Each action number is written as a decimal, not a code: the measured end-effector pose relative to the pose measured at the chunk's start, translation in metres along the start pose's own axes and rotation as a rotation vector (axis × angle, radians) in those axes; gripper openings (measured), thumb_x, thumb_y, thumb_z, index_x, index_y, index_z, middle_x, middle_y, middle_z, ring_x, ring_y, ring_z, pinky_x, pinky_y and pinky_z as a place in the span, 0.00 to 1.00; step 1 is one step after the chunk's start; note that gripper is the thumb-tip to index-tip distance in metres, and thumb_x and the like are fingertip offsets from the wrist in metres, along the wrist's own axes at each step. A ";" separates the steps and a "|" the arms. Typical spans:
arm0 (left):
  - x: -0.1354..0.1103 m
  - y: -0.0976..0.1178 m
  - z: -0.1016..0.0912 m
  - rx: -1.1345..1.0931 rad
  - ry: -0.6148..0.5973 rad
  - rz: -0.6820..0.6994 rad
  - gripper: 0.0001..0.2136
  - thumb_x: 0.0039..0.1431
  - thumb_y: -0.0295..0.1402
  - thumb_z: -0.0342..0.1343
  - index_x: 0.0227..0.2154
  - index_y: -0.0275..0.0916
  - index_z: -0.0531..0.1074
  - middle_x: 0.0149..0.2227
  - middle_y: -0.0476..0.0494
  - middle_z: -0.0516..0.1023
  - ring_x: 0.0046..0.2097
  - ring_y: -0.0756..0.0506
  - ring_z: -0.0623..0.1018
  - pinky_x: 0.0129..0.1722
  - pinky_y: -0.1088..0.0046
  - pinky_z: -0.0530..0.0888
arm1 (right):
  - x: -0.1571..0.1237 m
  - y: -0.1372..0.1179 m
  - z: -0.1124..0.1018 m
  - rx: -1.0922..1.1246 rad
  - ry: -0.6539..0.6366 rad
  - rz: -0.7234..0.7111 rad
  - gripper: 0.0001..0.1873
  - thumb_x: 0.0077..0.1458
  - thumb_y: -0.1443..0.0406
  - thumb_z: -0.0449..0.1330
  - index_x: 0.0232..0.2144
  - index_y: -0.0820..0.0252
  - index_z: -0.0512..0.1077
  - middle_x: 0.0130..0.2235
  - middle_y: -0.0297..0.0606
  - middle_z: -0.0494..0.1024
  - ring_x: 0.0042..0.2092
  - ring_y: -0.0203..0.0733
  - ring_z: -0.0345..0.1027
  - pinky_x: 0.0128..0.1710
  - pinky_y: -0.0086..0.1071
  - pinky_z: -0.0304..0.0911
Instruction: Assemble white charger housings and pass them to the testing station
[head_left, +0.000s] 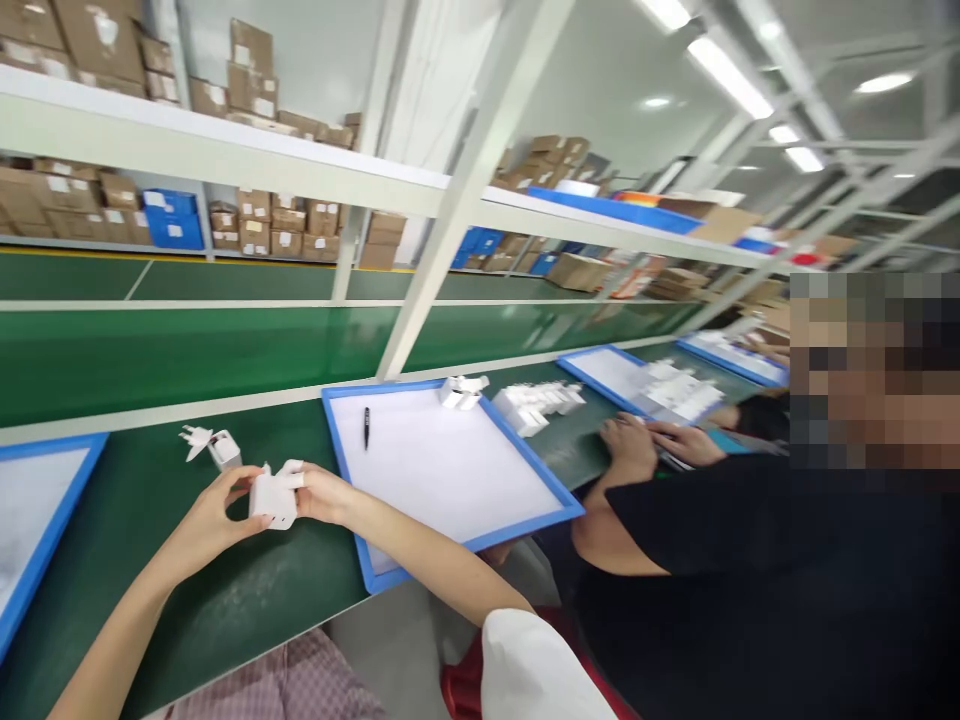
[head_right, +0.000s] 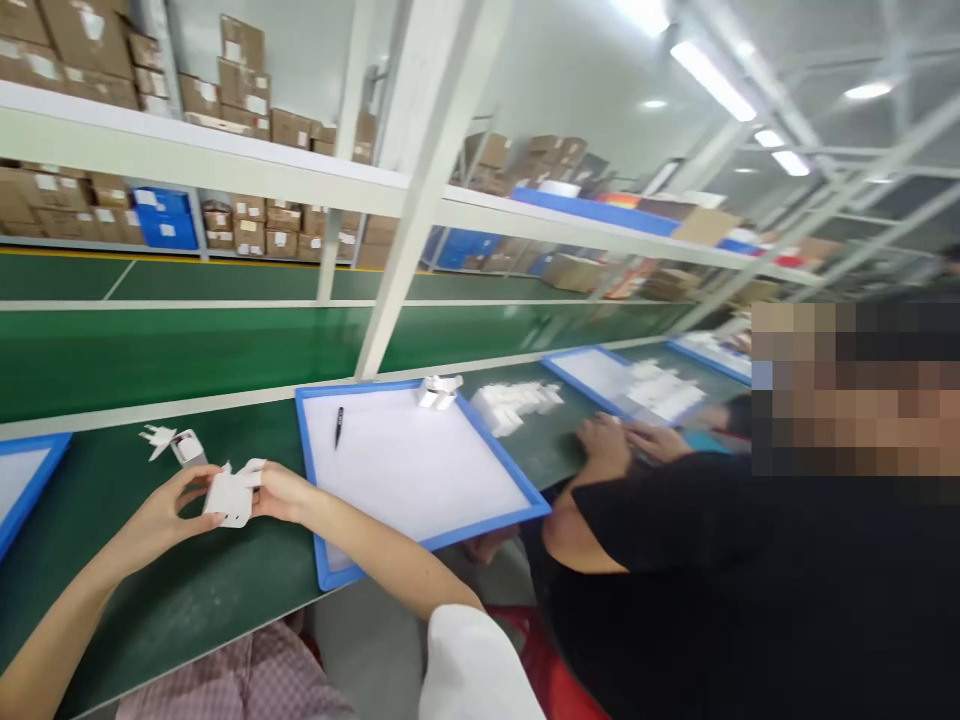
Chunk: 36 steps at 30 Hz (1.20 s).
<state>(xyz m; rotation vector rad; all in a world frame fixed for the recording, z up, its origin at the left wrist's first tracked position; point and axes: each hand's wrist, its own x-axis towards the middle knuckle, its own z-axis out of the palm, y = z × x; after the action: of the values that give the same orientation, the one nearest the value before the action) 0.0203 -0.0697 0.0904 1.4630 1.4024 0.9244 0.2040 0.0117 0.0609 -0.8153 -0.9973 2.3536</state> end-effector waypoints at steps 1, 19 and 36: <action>0.001 -0.001 0.002 0.045 0.036 0.003 0.27 0.45 0.46 0.66 0.48 0.42 0.68 0.55 0.38 0.70 0.55 0.35 0.73 0.58 0.50 0.69 | 0.001 -0.003 -0.003 -0.030 -0.004 0.005 0.25 0.31 0.62 0.76 0.28 0.62 0.66 0.27 0.32 0.72 0.29 0.39 0.69 0.31 0.35 0.68; 0.009 -0.017 0.030 0.345 0.095 0.154 0.26 0.58 0.54 0.51 0.57 0.51 0.65 0.59 0.41 0.68 0.58 0.34 0.71 0.42 0.59 0.79 | -0.103 -0.112 -0.055 -0.587 0.496 -0.513 0.07 0.43 0.67 0.67 0.25 0.61 0.71 0.28 0.30 0.72 0.31 0.35 0.65 0.29 0.26 0.58; 0.026 -0.047 0.034 0.339 -0.022 0.094 0.19 0.59 0.53 0.50 0.49 0.55 0.73 0.56 0.47 0.72 0.58 0.37 0.72 0.43 0.64 0.80 | -0.294 -0.193 -0.165 -0.784 1.716 -0.785 0.14 0.64 0.60 0.59 0.50 0.60 0.70 0.49 0.42 0.72 0.46 0.44 0.71 0.44 0.39 0.71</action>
<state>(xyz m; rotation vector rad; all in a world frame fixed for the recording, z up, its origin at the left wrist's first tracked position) 0.0383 -0.0486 0.0330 1.7979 1.5394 0.7494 0.5599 0.0371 0.2140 -1.7013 -0.9486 0.0965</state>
